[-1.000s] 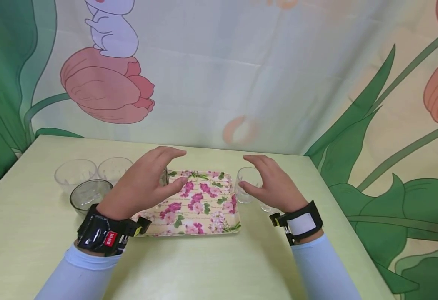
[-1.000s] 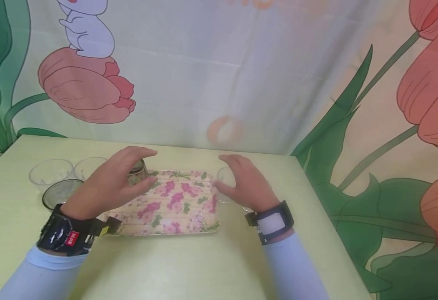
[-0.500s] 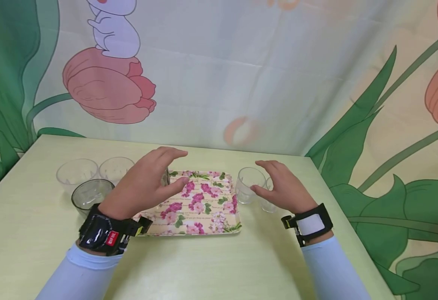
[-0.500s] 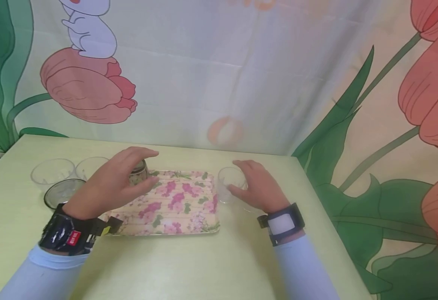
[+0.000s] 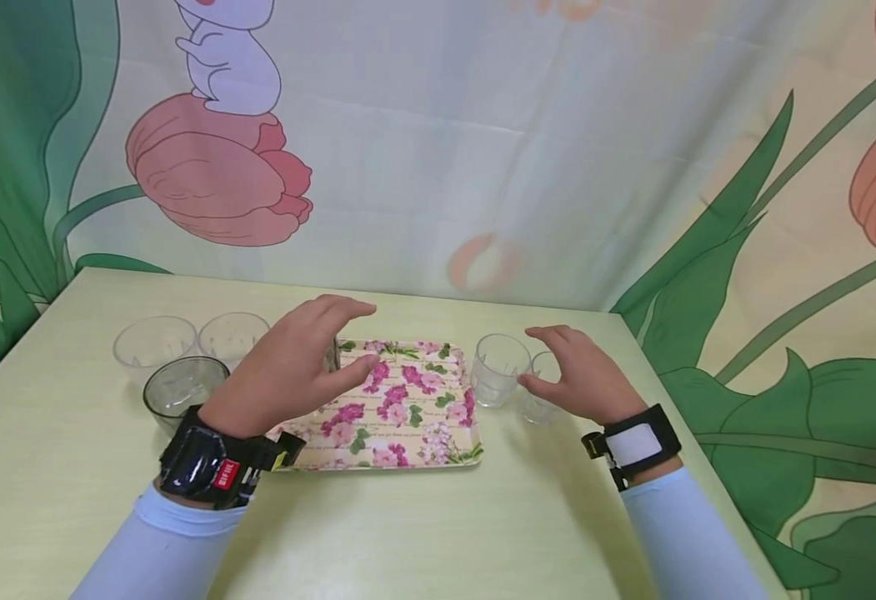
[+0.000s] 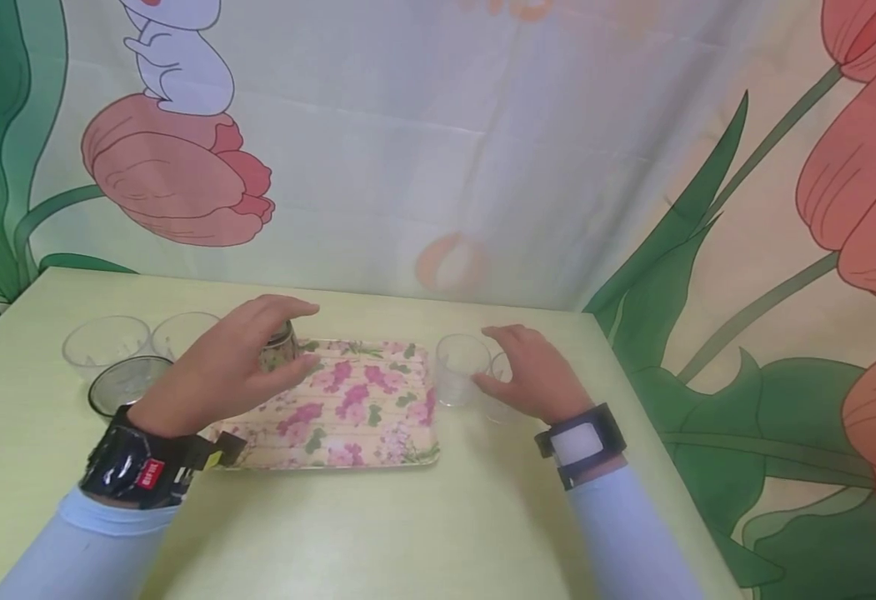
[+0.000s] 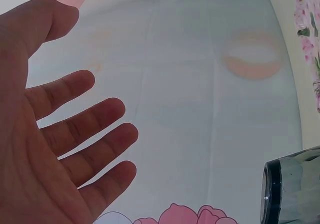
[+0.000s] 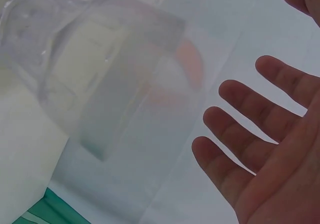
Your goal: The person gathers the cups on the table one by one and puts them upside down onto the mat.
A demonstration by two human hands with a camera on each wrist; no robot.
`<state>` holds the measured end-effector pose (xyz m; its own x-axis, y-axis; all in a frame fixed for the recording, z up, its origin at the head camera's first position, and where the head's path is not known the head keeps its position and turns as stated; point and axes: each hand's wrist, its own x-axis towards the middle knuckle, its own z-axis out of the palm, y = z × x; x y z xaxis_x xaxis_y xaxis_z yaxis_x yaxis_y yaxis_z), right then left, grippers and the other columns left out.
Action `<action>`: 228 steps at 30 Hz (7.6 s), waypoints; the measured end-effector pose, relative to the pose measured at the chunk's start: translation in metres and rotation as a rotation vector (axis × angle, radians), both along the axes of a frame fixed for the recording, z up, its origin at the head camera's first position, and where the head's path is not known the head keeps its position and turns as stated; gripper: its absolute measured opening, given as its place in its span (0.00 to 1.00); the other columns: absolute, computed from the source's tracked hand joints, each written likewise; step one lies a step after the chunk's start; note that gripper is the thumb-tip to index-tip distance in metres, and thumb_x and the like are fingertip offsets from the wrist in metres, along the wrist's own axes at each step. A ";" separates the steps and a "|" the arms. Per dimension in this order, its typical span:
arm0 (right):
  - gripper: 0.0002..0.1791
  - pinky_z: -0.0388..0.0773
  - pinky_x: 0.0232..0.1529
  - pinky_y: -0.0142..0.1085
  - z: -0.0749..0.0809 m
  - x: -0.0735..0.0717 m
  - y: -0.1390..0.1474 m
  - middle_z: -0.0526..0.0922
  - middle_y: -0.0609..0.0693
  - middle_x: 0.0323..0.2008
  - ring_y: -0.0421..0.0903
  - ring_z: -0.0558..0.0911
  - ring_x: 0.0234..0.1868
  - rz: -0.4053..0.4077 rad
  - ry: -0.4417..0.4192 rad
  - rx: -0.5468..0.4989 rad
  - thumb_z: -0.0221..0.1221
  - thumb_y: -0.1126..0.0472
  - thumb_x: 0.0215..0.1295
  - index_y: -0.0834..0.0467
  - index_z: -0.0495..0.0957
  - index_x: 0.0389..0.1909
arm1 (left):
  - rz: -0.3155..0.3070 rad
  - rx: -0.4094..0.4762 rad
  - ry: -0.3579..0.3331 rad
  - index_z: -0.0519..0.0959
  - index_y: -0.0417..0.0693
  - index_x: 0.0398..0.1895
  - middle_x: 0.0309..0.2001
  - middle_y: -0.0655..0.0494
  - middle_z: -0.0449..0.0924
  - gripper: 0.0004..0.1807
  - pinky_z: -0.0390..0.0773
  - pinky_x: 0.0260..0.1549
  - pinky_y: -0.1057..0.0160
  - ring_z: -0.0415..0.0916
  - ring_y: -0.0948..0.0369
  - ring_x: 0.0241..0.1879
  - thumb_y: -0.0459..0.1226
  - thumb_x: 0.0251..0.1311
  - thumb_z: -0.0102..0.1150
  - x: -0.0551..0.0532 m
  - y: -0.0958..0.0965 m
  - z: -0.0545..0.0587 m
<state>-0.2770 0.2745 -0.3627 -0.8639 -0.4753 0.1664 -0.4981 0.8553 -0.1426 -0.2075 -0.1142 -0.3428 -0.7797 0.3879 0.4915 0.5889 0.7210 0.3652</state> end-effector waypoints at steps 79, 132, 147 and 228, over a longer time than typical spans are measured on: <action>0.40 0.76 0.60 0.57 -0.046 -0.025 0.029 0.75 0.61 0.61 0.60 0.76 0.60 -0.129 -0.100 0.016 0.66 0.39 0.59 0.58 0.72 0.66 | 0.015 -0.002 -0.041 0.74 0.48 0.65 0.62 0.53 0.75 0.30 0.73 0.64 0.49 0.71 0.53 0.65 0.52 0.63 0.63 0.001 -0.007 -0.002; 0.34 0.78 0.56 0.53 0.024 0.008 0.023 0.76 0.55 0.58 0.55 0.76 0.59 -0.026 0.118 -0.076 0.67 0.41 0.58 0.54 0.75 0.62 | 0.015 -0.010 -0.065 0.74 0.48 0.65 0.62 0.52 0.76 0.30 0.74 0.64 0.49 0.72 0.53 0.64 0.51 0.63 0.63 -0.001 -0.004 -0.003; 0.36 0.80 0.53 0.49 0.028 0.012 -0.002 0.77 0.55 0.58 0.52 0.76 0.58 0.075 0.215 -0.119 0.67 0.40 0.58 0.54 0.73 0.63 | 0.001 -0.008 -0.055 0.73 0.48 0.65 0.62 0.52 0.76 0.31 0.73 0.64 0.49 0.72 0.53 0.64 0.51 0.62 0.65 -0.001 -0.005 -0.003; 0.37 0.82 0.54 0.43 0.033 0.025 -0.126 0.73 0.54 0.59 0.49 0.76 0.57 0.438 0.210 -0.535 0.70 0.51 0.56 0.58 0.68 0.65 | -0.039 -0.006 -0.142 0.66 0.50 0.72 0.67 0.52 0.71 0.40 0.73 0.64 0.47 0.69 0.53 0.66 0.57 0.60 0.64 -0.001 -0.001 -0.006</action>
<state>-0.2521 0.1485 -0.3301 -0.5368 -0.5776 0.6150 -0.8422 0.4108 -0.3492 -0.2082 -0.1154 -0.3488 -0.8254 0.4220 0.3749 0.5593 0.7011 0.4423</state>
